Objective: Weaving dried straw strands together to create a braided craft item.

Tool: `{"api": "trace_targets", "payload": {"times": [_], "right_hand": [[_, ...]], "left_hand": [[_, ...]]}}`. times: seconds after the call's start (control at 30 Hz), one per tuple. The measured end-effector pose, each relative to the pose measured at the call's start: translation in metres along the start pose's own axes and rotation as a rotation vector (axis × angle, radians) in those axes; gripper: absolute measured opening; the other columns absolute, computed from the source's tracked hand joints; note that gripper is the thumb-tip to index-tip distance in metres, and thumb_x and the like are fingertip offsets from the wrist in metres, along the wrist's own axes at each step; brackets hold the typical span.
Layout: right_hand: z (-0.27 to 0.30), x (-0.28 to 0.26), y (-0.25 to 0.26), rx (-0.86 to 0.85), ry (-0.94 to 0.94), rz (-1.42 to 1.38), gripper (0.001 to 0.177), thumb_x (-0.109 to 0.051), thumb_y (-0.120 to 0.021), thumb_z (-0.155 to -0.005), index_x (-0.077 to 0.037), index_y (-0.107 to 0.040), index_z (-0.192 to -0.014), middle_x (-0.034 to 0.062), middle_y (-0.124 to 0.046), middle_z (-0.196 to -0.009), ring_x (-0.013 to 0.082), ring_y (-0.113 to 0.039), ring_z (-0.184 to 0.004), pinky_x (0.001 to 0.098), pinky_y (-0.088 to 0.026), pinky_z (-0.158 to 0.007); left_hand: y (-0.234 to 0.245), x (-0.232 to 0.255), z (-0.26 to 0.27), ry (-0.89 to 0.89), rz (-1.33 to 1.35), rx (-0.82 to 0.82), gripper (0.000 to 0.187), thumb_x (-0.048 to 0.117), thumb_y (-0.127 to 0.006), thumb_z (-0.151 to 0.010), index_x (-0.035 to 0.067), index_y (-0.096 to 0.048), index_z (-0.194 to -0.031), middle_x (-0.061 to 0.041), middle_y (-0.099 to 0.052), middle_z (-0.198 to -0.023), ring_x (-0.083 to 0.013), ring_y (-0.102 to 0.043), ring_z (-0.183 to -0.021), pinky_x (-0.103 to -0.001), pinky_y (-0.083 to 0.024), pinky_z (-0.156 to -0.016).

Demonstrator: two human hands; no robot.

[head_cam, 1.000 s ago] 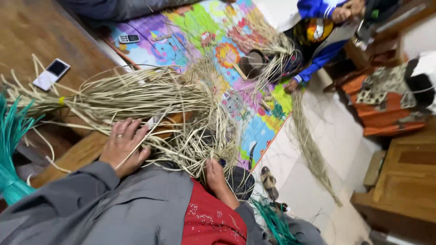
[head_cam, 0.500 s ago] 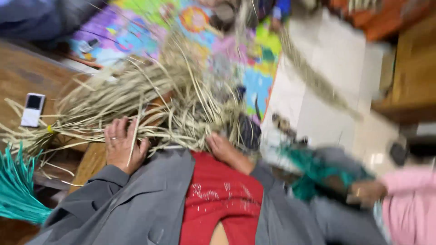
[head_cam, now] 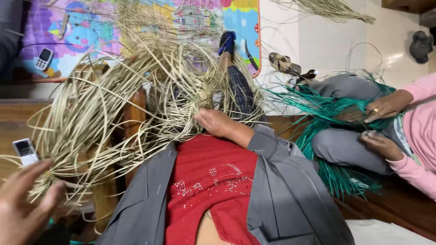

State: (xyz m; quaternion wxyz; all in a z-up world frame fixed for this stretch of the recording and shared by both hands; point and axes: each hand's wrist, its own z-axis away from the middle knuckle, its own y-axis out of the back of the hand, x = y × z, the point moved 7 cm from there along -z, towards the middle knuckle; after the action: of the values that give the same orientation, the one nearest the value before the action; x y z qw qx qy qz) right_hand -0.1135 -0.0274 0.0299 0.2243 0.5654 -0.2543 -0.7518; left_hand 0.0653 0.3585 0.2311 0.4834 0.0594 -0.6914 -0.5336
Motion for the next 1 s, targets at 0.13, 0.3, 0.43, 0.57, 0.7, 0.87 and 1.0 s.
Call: {"api": "trace_targets", "payload": {"times": [0.13,0.3,0.43,0.57,0.7,0.87,1.0], "right_hand": [[-0.005,-0.006,0.002,0.093,0.029,0.027,0.03,-0.031,-0.052,-0.105,-0.006,-0.054,-0.09,0.0168,-0.064,-0.075,0.0389,-0.06,-0.062,0.0483,-0.048,-0.061],[-0.016,-0.015,0.001,0.047,-0.024,0.036,0.032,-0.035,-0.048,-0.107,-0.007,-0.052,-0.092,0.0142,-0.062,-0.076,0.035,-0.059,-0.063,0.0456,-0.049,-0.064],[-0.023,-0.013,-0.004,0.015,-0.042,0.064,0.033,-0.036,-0.048,-0.107,-0.005,-0.053,-0.096,0.0176,-0.065,-0.078,0.0399,-0.061,-0.065,0.0479,-0.049,-0.064],[-0.03,-0.002,-0.009,-0.036,-0.134,0.162,0.041,-0.045,-0.038,-0.108,-0.008,-0.051,-0.096,0.0282,-0.066,-0.084,0.0524,-0.066,-0.088,0.0607,-0.053,-0.073],[-0.029,0.012,-0.014,0.013,-0.096,0.204,0.036,-0.041,-0.042,-0.107,-0.009,-0.05,-0.093,0.025,-0.065,-0.077,0.0518,-0.066,-0.082,0.0602,-0.053,-0.067],[-0.03,0.01,-0.009,-0.039,-0.066,0.162,0.039,-0.045,-0.039,-0.108,-0.009,-0.051,-0.099,0.0275,-0.066,-0.082,0.0517,-0.068,-0.084,0.0631,-0.053,-0.071],[-0.029,0.017,-0.008,-0.084,-0.019,0.222,0.042,-0.044,-0.035,-0.109,-0.008,-0.053,-0.098,0.0255,-0.067,-0.077,0.0516,-0.069,-0.078,0.0618,-0.054,-0.069]], "left_hand": [[0.042,0.03,-0.008,-0.136,0.183,0.024,0.06,-0.008,-0.06,-0.085,-0.018,-0.046,-0.142,-0.035,-0.055,-0.143,-0.0422,-0.055,-0.13,-0.05,-0.045,-0.117],[0.01,0.124,-0.061,-0.656,1.01,-0.427,0.034,0.016,-0.063,-0.087,0.002,-0.066,-0.118,-0.019,-0.075,-0.109,-0.0321,-0.079,-0.104,-0.044,-0.066,-0.097],[-0.075,0.156,-0.116,-0.565,0.826,-0.503,0.019,0.011,-0.053,-0.098,-0.001,-0.066,-0.107,-0.01,-0.069,-0.104,-0.0218,-0.067,-0.092,-0.032,-0.053,-0.087],[-0.154,0.132,-0.167,-0.576,0.677,-0.127,0.015,0.011,-0.062,-0.101,-0.003,-0.068,-0.1,-0.024,-0.067,-0.096,-0.0442,-0.067,-0.091,-0.054,-0.053,-0.081],[-0.176,0.15,-0.176,-0.843,-0.093,0.326,0.007,0.012,-0.07,-0.095,0.004,-0.07,-0.093,-0.014,-0.067,-0.098,-0.0335,-0.069,-0.097,-0.044,-0.056,-0.088],[-0.238,0.103,-0.174,-0.692,-0.463,0.131,0.009,0.017,-0.066,-0.088,0.014,-0.066,-0.08,-0.004,-0.062,-0.077,-0.0248,-0.067,-0.073,-0.04,-0.051,-0.072],[-0.246,0.101,-0.177,-0.405,-0.244,-0.139,0.02,0.02,-0.066,-0.093,0.002,-0.065,-0.085,-0.015,-0.062,-0.082,-0.038,-0.069,-0.072,-0.047,-0.055,-0.058]]}}
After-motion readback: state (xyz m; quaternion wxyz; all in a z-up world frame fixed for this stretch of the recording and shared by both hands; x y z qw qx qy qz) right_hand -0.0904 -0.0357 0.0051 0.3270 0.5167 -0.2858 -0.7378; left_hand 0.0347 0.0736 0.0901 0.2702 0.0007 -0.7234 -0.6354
